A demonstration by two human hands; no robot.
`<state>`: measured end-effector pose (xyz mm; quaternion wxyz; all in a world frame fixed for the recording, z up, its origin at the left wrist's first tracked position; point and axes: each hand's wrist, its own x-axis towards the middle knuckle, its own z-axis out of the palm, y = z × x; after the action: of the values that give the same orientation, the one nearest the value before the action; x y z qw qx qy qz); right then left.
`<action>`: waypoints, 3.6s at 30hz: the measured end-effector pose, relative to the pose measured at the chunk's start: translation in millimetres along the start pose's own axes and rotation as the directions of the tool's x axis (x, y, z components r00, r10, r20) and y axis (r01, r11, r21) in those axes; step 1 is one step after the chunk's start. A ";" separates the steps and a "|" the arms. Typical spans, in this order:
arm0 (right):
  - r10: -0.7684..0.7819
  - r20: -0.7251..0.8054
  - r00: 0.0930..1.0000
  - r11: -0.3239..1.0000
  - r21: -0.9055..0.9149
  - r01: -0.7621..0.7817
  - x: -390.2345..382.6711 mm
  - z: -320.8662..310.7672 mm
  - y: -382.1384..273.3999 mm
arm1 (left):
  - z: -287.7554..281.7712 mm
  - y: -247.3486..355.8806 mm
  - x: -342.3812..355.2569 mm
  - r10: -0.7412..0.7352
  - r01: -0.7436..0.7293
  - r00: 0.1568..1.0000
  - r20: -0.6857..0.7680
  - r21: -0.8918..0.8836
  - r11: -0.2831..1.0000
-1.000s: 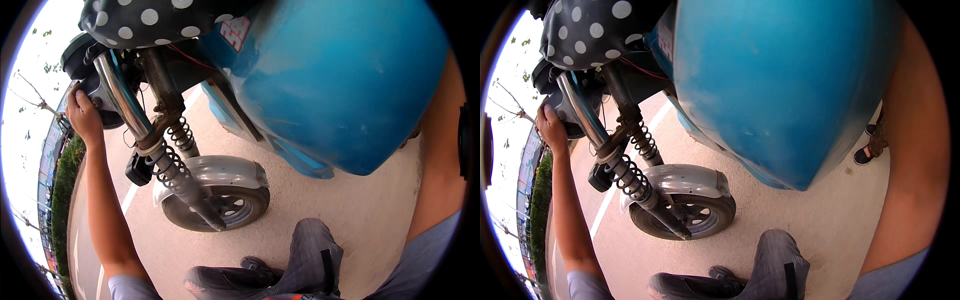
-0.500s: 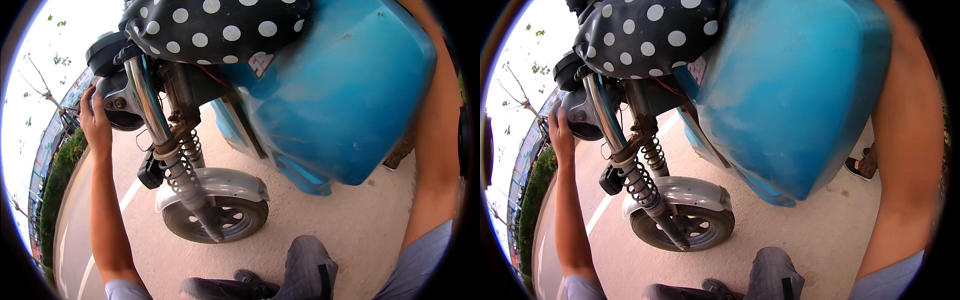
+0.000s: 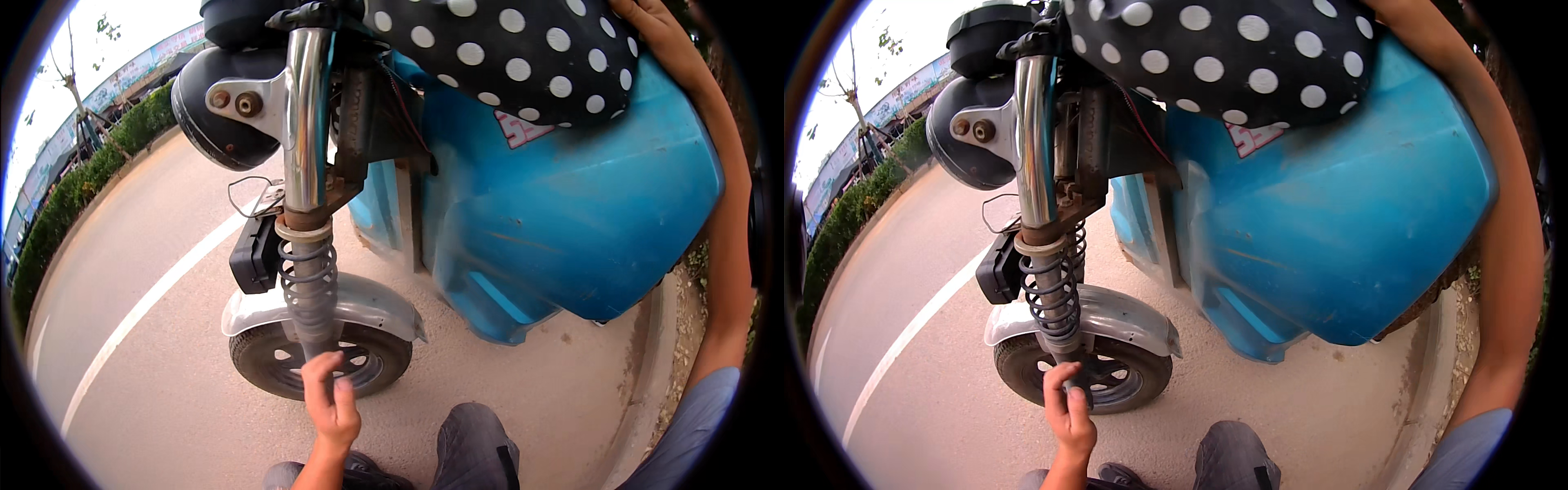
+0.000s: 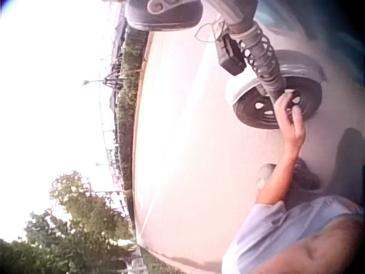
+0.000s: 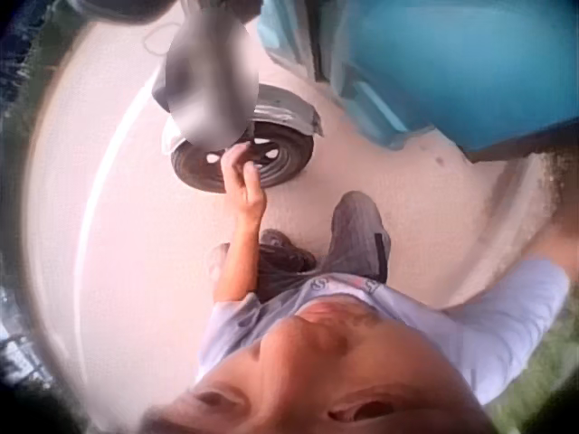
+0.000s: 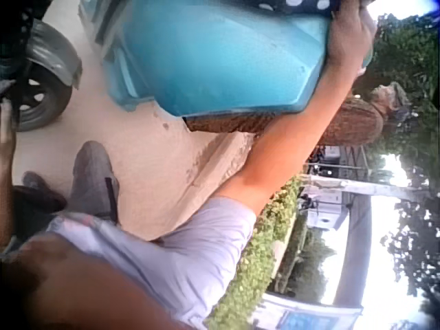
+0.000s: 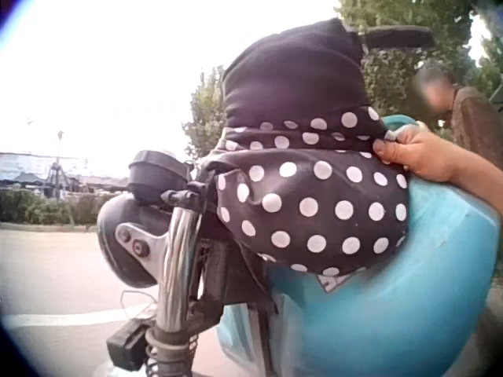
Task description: The person inspects a blue electric scooter's front wheel and suspension, then removes a bicycle wheel and detaches its hub motor. The person handles the wheel and motor components on the ground near a roadside repair area.
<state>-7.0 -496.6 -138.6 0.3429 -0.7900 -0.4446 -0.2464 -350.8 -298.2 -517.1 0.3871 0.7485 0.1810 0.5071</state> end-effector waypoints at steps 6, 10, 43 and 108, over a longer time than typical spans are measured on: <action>-0.136 0.214 0.967 0.981 0.166 0.101 13.5 -10.9 27.8 | 0.1 -2.3 -6.3 -0.218 0.237 0.951 0.220 -0.066 0.969; -0.129 0.077 0.989 0.990 0.072 0.123 10.7 6.6 14.1 | 4.2 -0.8 3.3 -0.216 0.251 0.950 0.225 -0.144 0.957; -0.391 0.352 0.850 0.242 -0.852 0.464 -48.6 32.1 -61.8 | -76.7 -51.2 72.7 -0.010 0.057 0.987 -0.162 0.291 0.955; -0.484 0.127 0.866 0.875 0.050 0.481 -20.5 363.1 -123.2 | -68.4 -8.2 -5.7 -0.386 0.315 0.876 0.289 0.261 0.912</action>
<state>-93.6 -185.7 -346.7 0.2461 -0.6658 -0.6522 -0.2661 -413.6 -269.8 -514.2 0.4182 0.8139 0.2975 0.2722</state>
